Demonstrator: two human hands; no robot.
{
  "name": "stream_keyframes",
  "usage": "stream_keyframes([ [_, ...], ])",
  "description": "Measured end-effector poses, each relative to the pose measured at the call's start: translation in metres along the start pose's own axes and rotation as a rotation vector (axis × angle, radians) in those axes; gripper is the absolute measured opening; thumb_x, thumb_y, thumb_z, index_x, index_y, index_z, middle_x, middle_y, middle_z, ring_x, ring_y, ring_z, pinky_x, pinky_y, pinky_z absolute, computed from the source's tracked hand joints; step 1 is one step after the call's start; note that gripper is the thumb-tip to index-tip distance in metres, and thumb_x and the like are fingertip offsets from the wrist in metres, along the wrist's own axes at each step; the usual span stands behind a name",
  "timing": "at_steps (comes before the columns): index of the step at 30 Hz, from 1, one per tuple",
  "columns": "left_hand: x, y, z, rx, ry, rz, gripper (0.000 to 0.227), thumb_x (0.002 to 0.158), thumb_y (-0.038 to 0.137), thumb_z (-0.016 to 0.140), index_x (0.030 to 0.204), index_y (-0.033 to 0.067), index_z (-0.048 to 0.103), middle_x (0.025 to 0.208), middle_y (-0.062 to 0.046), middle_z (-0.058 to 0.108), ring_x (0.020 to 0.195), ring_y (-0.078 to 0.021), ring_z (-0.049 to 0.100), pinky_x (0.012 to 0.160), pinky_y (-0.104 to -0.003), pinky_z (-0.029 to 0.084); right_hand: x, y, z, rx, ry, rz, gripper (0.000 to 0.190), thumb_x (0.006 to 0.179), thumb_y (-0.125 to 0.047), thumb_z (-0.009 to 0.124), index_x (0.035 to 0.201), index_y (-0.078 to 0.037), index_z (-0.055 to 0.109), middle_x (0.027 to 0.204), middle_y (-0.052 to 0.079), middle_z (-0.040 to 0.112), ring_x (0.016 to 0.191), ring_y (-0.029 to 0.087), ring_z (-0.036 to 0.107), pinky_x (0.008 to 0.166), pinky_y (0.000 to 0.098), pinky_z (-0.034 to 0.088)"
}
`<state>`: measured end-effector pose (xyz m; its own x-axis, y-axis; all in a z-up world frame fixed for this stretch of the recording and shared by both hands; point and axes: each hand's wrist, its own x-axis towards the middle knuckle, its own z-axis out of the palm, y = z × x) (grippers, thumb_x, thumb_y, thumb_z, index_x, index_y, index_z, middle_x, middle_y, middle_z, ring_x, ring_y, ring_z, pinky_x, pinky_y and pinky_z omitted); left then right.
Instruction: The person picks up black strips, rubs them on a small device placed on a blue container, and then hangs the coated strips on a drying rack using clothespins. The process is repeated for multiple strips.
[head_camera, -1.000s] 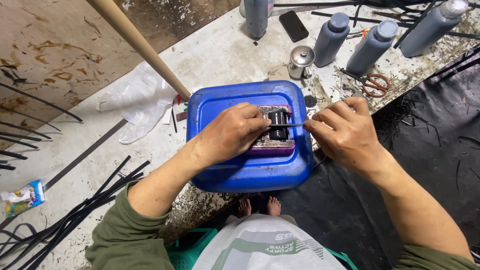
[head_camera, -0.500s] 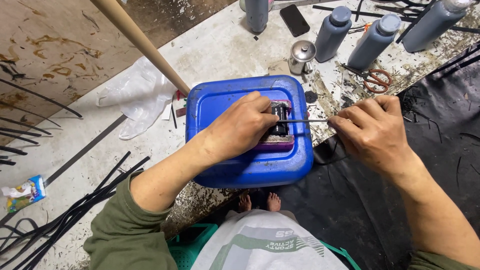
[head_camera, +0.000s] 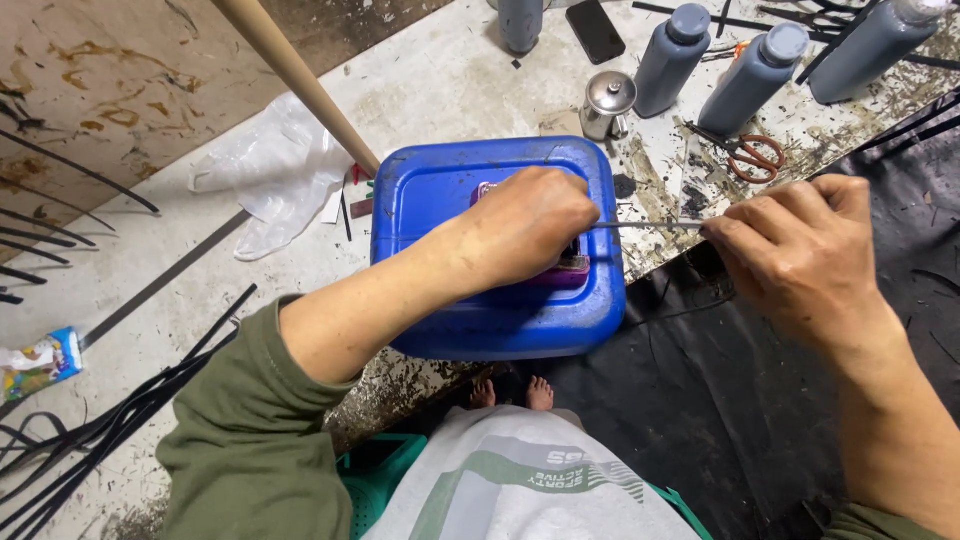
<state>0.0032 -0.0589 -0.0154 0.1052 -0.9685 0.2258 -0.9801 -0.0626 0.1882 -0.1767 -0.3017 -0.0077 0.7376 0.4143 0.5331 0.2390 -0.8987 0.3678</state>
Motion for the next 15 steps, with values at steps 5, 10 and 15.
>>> stream_keyframes([
  [5,0.011,0.001,-0.001,0.102,-0.044,0.025,0.015,0.064,-0.006,0.059,0.066,0.0086,0.058,0.068,-0.010,0.063,0.067,-0.0371,0.064,0.052,-0.051,0.048,-0.006,0.007,-0.006,-0.066,-0.036,-0.005,0.018,0.113,-0.021,0.077,0.097,-0.025,0.071,0.098,-0.009,0.075,0.093,0.021,0.070,0.094,0.0401,0.039],
  [10,0.016,0.002,0.000,0.113,-0.029,0.025,0.016,0.059,-0.009,0.057,0.062,0.0063,0.055,0.063,-0.012,0.060,0.061,-0.0394,0.062,0.050,-0.051,0.046,-0.005,0.012,-0.013,-0.074,-0.041,-0.005,0.016,0.114,-0.021,0.078,0.099,-0.024,0.072,0.097,-0.010,0.075,0.089,0.021,0.067,0.095,0.0400,0.039],
  [15,0.019,0.002,-0.001,0.141,-0.018,0.036,0.013,0.063,-0.006,0.058,0.065,0.0067,0.059,0.066,-0.013,0.064,0.063,-0.0423,0.064,0.052,-0.053,0.048,-0.001,0.016,-0.023,-0.091,-0.052,-0.004,0.019,0.114,-0.021,0.082,0.099,-0.025,0.072,0.098,-0.010,0.076,0.092,0.020,0.069,0.097,0.0396,0.040],
])
